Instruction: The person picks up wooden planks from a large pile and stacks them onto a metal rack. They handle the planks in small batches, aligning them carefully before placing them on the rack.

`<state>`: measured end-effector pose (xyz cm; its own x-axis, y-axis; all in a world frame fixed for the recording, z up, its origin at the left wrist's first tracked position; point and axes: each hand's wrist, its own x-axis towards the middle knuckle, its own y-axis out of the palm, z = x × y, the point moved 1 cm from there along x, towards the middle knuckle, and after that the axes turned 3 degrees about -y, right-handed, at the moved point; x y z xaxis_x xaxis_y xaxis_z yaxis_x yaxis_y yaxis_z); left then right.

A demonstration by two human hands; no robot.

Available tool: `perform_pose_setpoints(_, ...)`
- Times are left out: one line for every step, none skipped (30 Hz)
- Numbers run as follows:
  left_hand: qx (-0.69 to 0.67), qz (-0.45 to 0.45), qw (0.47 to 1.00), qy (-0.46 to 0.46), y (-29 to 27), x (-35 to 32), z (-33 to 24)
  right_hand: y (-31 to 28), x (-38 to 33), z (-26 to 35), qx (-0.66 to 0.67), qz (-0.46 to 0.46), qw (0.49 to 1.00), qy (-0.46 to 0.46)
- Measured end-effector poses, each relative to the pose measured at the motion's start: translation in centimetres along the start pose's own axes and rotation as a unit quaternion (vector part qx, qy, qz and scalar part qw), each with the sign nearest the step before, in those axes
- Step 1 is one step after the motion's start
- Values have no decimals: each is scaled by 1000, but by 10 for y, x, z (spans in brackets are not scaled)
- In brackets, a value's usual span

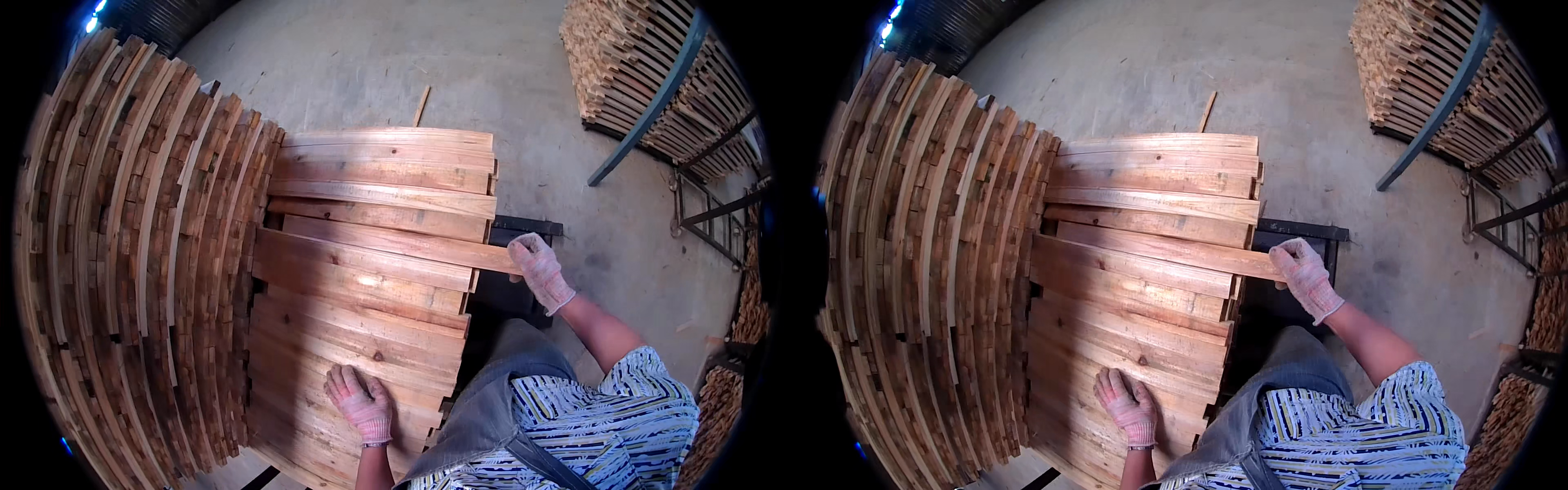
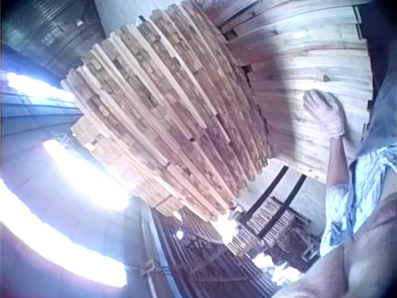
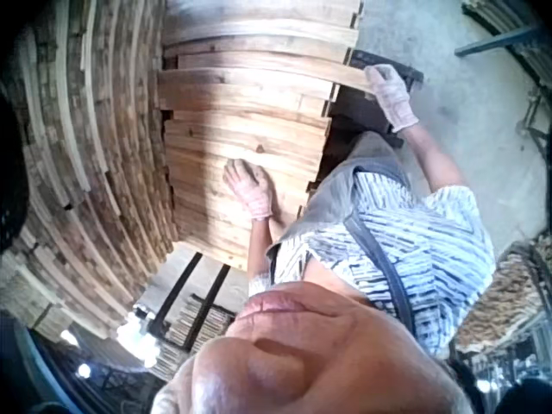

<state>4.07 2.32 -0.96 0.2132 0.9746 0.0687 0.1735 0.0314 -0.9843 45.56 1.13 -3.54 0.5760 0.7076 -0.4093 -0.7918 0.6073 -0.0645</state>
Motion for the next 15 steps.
perform_pose_setpoints(8, 9, 1000, -2, -1, -4, -2, -3, -2, -7, 1, 3, 1000, -2)
perform_pose_setpoints(9, 36, 999, -28, 0, 1, -6, -4, -2, -11, 18, -4, 1000, 0)
perform_pose_setpoints(9, 39, 999, -23, 1, -3, -6, -5, -3, -16, 33, -10, 999, 2)
perform_pose_setpoints(8, 33, 999, -20, 1, -1, -7, -2, 3, -13, 51, -13, 999, -3)
perform_pose_setpoints(8, 27, 999, -17, 0, 2, -9, 5, 3, -12, 67, -17, 998, 10)
perform_pose_setpoints(6, 24, 1000, -17, -5, 1, -11, 18, -1, -12, 83, -21, 996, 23)
perform_pose_setpoints(3, 24, 1000, -20, -6, 4, -14, 29, -2, -13, 100, -23, 994, 36)
perform_pose_setpoints(2, 32, 999, -20, -8, 6, -13, 41, 1, -20, 37, -16, 999, 7)
perform_pose_setpoints(2, 40, 999, -20, -10, 7, -13, 49, 2, -22, -18, -18, 999, -23)
perform_pose_setpoints(9, 32, 999, -19, -5, 6, -10, 57, 2, -22, -29, -33, 998, -51)
perform_pose_setpoints(-17, 15, 1000, -8, -2, 2, -5, 66, 1, -20, -39, -48, 995, -79)
perform_pose_setpoints(-14, 18, 1000, -11, -2, -1, -2, 70, -3, -17, -25, -56, 996, -66)
perform_pose_setpoints(-17, 22, 999, -16, 0, -2, -5, 69, -6, -6, -16, -65, 996, -55)
perform_pose_setpoints(-19, 22, 999, -19, 0, -2, -4, 72, -5, -6, -33, -71, 996, -30)
perform_pose_setpoints(-21, 22, 999, -20, 0, 0, -2, 78, -3, -6, -50, -77, 996, -6)
